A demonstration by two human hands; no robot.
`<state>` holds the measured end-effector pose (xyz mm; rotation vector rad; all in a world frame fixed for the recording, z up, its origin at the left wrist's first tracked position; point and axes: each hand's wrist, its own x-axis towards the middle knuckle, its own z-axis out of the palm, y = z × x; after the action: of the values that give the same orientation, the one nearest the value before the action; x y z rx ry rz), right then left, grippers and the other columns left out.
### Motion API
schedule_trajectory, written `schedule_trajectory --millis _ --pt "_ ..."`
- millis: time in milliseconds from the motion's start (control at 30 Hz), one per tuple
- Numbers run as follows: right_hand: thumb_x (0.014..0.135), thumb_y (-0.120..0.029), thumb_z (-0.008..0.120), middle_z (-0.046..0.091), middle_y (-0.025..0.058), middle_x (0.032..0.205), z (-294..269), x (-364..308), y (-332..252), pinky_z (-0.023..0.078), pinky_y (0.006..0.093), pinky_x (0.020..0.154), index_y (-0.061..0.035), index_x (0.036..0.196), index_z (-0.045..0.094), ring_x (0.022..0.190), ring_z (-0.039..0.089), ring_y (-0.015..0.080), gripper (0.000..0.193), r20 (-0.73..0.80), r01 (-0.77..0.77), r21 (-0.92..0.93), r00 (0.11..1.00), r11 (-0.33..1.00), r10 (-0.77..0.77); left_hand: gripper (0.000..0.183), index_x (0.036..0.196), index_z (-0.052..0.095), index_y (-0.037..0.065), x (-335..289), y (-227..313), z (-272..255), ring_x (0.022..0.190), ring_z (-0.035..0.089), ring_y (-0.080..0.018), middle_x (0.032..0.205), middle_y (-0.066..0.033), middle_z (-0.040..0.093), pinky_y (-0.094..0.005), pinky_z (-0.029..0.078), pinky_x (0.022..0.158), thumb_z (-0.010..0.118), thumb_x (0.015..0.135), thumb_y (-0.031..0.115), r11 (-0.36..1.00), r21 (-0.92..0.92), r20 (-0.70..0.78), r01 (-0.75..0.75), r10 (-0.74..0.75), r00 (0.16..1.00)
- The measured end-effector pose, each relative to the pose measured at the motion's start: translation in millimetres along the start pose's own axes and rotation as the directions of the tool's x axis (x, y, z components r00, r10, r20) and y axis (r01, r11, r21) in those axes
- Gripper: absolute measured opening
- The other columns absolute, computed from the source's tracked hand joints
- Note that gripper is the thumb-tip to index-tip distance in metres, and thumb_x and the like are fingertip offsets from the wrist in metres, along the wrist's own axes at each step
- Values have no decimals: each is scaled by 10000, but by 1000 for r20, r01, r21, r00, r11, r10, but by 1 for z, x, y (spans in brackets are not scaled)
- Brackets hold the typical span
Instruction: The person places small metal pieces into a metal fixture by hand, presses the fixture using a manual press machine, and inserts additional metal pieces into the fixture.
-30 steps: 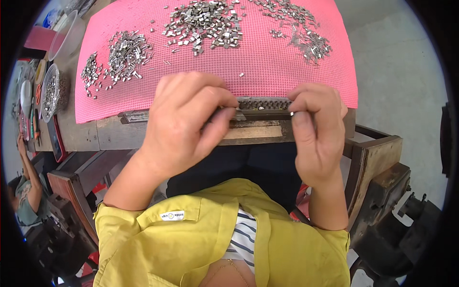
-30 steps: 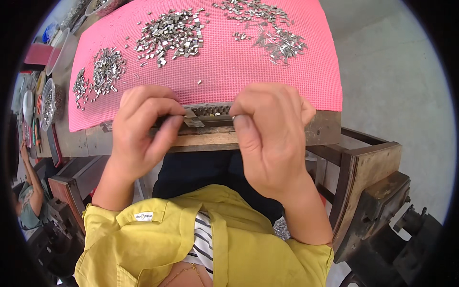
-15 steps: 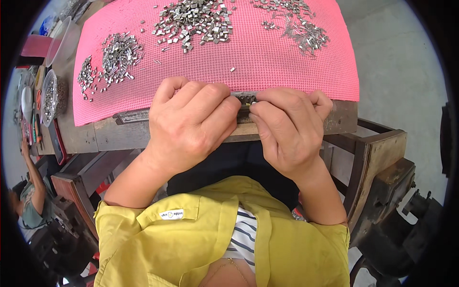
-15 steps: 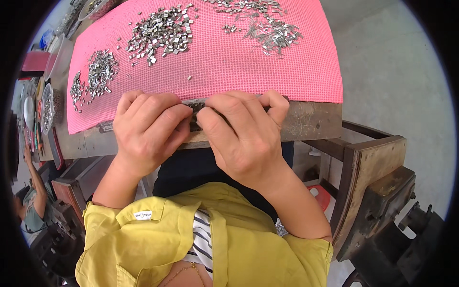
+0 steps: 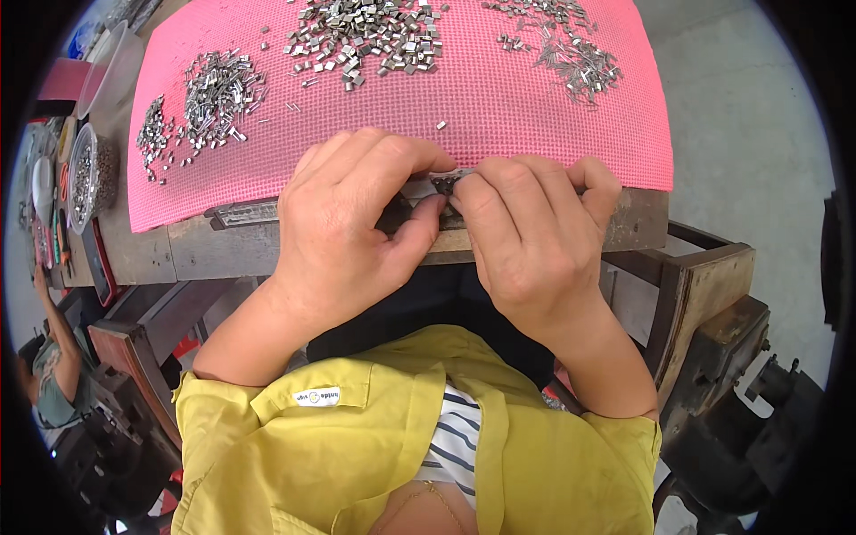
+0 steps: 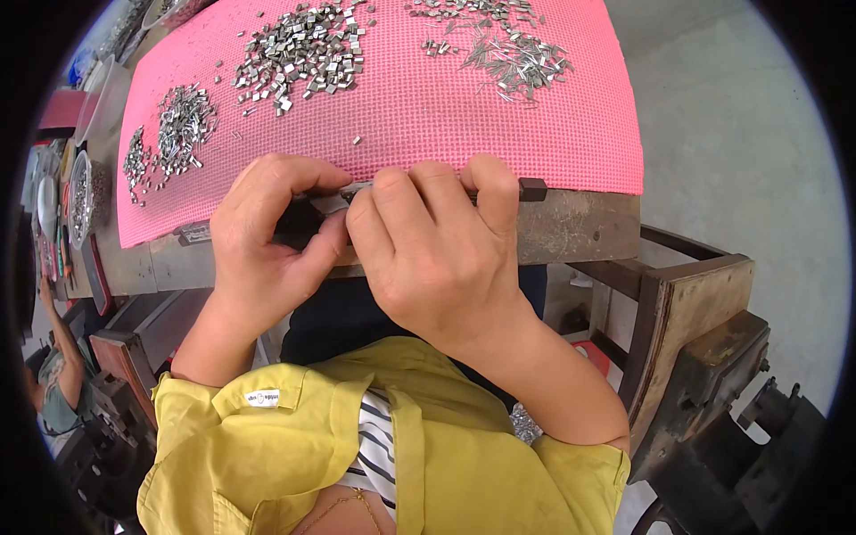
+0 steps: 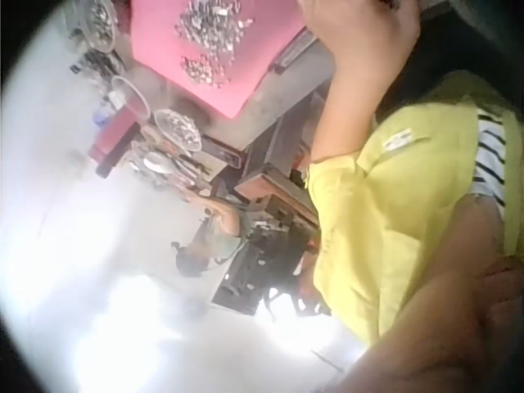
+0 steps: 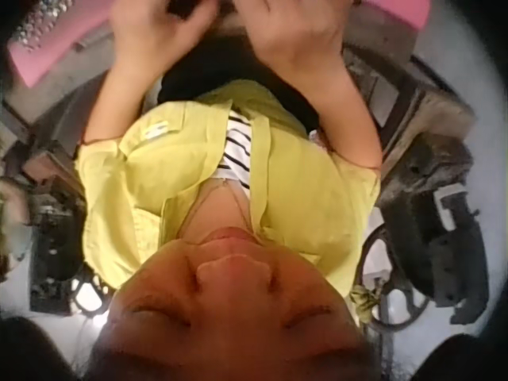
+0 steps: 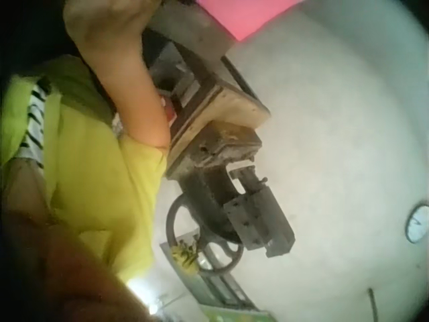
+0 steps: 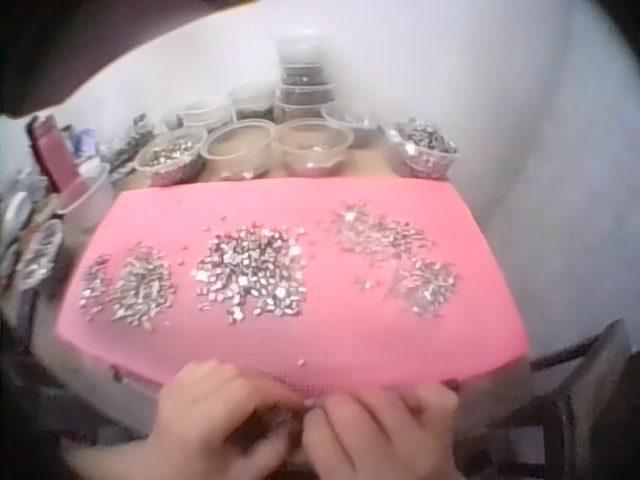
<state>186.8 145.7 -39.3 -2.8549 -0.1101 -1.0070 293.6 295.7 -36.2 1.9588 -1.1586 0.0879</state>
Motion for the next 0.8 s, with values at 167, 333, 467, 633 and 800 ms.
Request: schedule_trajectory --millis 167,333,467,633,800 --pt "713 -124 671 538 34 786 -5 8 -9 415 440 870 -63 771 650 707 551 193 88 63 35 -101 998 994 -28 325 998 711 39 0 -1 -4 801 667 -252 921 -87 708 -338 539 729 769 688 -37 1000 16 39 -13 12 999" --pt "742 -113 658 644 56 860 -8 5 -6 433 457 923 -45 845 697 762 646 211 130 45 -12 -15 999 1000 13 371 1064 726 48 1 -4 -5 817 671 -261 939 -87 714 -348 529 739 776 703 -22 998 8 45 -67 67 997" --pt "761 -22 822 756 52 992 -26 6 9 426 401 920 -86 988 762 856 703 205 243 168 -137 174 980 975 108 387 1082 733 59 0 -3 -5 810 666 -258 929 -83 709 -351 517 736 786 704 -4 999 4 49 -47 47 998" --pt "752 -19 787 709 58 1019 -23 -6 21 428 406 902 -59 983 705 908 674 248 249 183 -197 308 972 931 145 391 1099 739 71 2 0 -3 791 650 -243 891 -69 689 -344 497 732 798 714 40 999 34 58 -16 14 998" --pt "756 -21 787 681 63 1025 -19 -7 23 435 401 865 -53 960 686 957 652 262 230 214 -216 332 965 918 150 381 1101 744 76 4 1 -1 785 647 -230 882 -64 686 -340 490 718 802 725 57 998 58 65 -5 1 998"
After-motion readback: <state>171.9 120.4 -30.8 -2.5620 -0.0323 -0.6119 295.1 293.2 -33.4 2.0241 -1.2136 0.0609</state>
